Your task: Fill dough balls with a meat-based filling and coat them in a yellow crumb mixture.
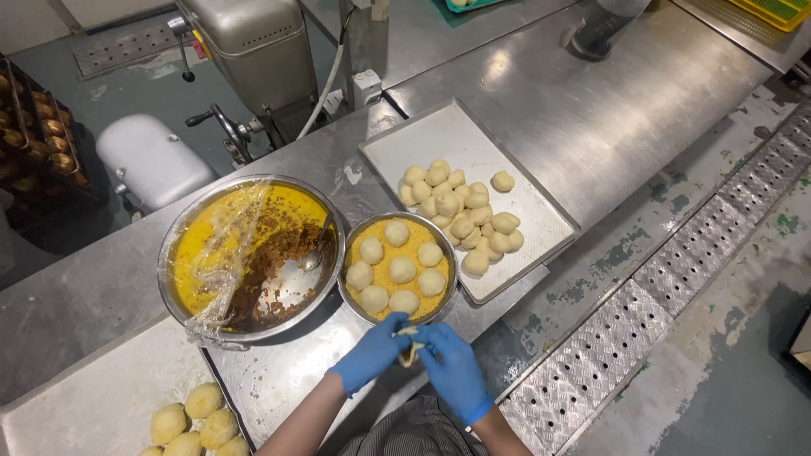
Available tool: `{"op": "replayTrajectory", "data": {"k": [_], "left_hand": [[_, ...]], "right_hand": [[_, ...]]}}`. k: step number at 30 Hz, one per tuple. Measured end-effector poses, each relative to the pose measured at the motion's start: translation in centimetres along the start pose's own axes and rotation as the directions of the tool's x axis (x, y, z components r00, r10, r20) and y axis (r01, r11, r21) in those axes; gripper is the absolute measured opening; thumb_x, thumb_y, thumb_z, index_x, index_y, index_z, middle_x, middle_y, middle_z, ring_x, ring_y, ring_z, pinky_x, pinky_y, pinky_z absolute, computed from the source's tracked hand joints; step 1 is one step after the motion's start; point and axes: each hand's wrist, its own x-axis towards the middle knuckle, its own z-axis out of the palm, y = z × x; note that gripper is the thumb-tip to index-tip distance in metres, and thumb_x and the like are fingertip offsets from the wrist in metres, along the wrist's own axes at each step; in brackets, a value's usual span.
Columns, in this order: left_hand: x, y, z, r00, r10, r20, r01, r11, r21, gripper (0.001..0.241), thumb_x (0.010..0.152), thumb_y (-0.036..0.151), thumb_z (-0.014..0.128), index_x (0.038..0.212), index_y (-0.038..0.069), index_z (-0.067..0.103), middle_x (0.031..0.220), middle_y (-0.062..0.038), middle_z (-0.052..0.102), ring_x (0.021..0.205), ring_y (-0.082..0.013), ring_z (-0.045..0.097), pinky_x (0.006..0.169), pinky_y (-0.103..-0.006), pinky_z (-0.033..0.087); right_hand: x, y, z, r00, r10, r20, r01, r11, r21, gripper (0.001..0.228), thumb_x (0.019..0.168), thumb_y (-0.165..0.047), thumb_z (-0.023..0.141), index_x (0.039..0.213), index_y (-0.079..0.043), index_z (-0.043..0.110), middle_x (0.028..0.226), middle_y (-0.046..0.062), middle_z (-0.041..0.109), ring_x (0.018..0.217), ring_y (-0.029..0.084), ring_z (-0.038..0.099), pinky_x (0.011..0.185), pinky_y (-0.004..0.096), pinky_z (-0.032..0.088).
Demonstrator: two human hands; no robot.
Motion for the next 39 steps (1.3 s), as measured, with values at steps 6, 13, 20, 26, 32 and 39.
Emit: {"op": "replayTrajectory", "data": {"k": [6, 13, 20, 26, 32, 39], "left_hand": [[-0.5, -1.0, 2.1, 0.990, -0.067, -0.123, -0.036, 0.724, -0.688, 0.037, 0.086, 0.004, 0.071, 0.122, -0.003, 0.063, 0.106, -0.011, 0.068, 0.095, -0.0198, 0.072, 0.082, -0.0315, 0.065], [-0.6, -1.2, 4.1, 0.946, -0.007, -0.323, -0.192, 0.794, -0.577, 0.028, 0.086, 0.002, 0.076, 0.113, -0.003, 0.073, 0.091, -0.008, 0.071, 0.082, -0.0141, 0.067, 0.072, -0.0238, 0.056], [-1.0, -0.8, 3.5, 0.877, 0.255, -0.407, -0.331, 0.935, -0.128, 0.020, 0.084, 0.001, 0.075, 0.104, 0.002, 0.079, 0.097, -0.004, 0.068, 0.084, -0.0129, 0.066, 0.077, -0.0243, 0.054], [-2.6, 1.5, 2.7, 0.902, 0.341, -0.265, -0.383, 0.915, -0.128, 0.033, 0.080, -0.003, 0.072, 0.111, 0.005, 0.076, 0.105, -0.003, 0.065, 0.091, -0.0123, 0.068, 0.081, -0.0240, 0.055], [-3.1, 2.8, 2.1, 0.876, 0.408, -0.259, -0.390, 0.913, 0.117, 0.036, 0.084, 0.000, 0.074, 0.119, 0.008, 0.076, 0.093, -0.006, 0.068, 0.081, -0.0175, 0.066, 0.075, -0.0290, 0.055], [-3.4, 4.5, 2.8, 0.867, 0.446, -0.223, -0.443, 0.894, 0.065, 0.063, 0.084, 0.000, 0.071, 0.143, 0.012, 0.052, 0.106, -0.011, 0.075, 0.099, -0.0205, 0.075, 0.089, -0.0335, 0.059]], "right_hand": [[0.9, -0.5, -0.6, 0.909, 0.303, -0.287, -0.283, 0.953, 0.108, 0.036, 0.085, -0.002, 0.072, 0.120, -0.005, 0.067, 0.097, 0.007, 0.075, 0.078, 0.019, 0.075, 0.070, 0.028, 0.058], [0.1, 0.1, -0.7, 0.971, 0.064, -0.229, -0.079, 0.995, -0.059, 0.027, 0.089, 0.002, 0.069, 0.115, -0.003, 0.073, 0.106, 0.012, 0.069, 0.090, 0.023, 0.074, 0.073, 0.031, 0.059], [0.3, -0.8, -1.7, 0.990, -0.107, -0.096, 0.101, 0.992, -0.072, 0.021, 0.087, 0.003, 0.068, 0.108, 0.000, 0.072, 0.130, 0.020, 0.065, 0.107, 0.031, 0.071, 0.084, 0.036, 0.059], [0.1, 0.3, -0.9, 0.978, 0.187, -0.094, -0.194, 0.978, -0.076, 0.018, 0.089, -0.004, 0.072, 0.108, -0.003, 0.074, 0.104, 0.011, 0.071, 0.083, 0.022, 0.074, 0.072, 0.030, 0.059], [0.6, -0.1, -0.9, 0.943, 0.283, -0.173, -0.262, 0.956, 0.132, 0.032, 0.084, -0.004, 0.073, 0.116, -0.003, 0.069, 0.091, 0.007, 0.073, 0.074, 0.016, 0.074, 0.067, 0.027, 0.059], [0.0, 0.9, -0.8, 0.948, 0.166, -0.270, -0.180, 0.983, -0.029, 0.015, 0.084, -0.001, 0.075, 0.098, 0.000, 0.073, 0.088, 0.009, 0.070, 0.073, 0.017, 0.074, 0.065, 0.028, 0.059]]}}
